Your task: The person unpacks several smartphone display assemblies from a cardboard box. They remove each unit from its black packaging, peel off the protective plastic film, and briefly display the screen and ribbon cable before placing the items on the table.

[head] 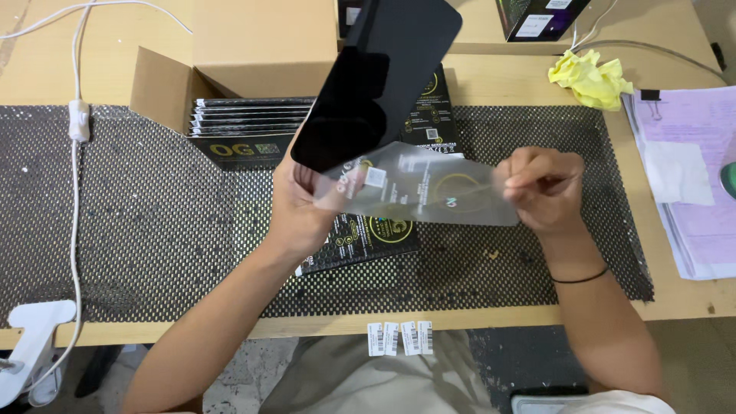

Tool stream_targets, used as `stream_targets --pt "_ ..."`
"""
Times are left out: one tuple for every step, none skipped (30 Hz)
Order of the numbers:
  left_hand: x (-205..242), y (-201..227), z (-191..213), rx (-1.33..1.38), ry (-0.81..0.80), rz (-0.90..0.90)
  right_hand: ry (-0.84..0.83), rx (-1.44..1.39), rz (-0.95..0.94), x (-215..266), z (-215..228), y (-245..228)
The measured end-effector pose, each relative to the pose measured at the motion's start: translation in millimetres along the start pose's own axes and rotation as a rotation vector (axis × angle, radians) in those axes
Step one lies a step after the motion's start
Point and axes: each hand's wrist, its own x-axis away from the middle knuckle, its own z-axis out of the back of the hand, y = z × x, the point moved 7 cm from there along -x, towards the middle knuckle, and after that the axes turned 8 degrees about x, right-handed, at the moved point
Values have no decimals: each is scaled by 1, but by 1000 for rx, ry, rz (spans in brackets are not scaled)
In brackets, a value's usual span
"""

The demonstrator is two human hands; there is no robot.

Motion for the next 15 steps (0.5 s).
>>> stream_targets --pt "2 -4 -2 74 -25 24 -3 15 36 -1 6 -4" --pt "4 -8 -4 148 -50 48 -5 30 72 -1 11 -9" --pt "5 2 -9 150 -49 47 -6 31 71 2 13 -11" --pt "6 7 -18 188 -94 109 48 -23 42 6 19 -12" --pt "8 13 -27 226 -140 170 101 -77 13 9 25 -12" --pt "7 16 -29 227 -139 168 99 -76 13 10 27 -13" --pt "7 19 -35 263 -188 197 93 -81 21 10 28 -14" --pt "8 21 -40 299 -238 225 86 -85 29 10 29 -16" --pt "6 23 -39 300 -238 222 85 -83 30 9 29 -18" --pt "6 24 -40 278 -289 242 54 -59 27 7 28 -19" --pt "7 24 -42 256 -337 262 24 -36 22 6 26 -21" --pt "6 26 -39 257 -336 261 22 -36 21 5 23 -24" --pt "7 25 -38 239 -359 301 -1 -28 0 4 19 -26" --pt "8 24 -38 222 -381 341 -25 -20 -21 3 15 -28" --pt "8 25 -35 222 -381 340 -26 -20 -21 1 13 -30"
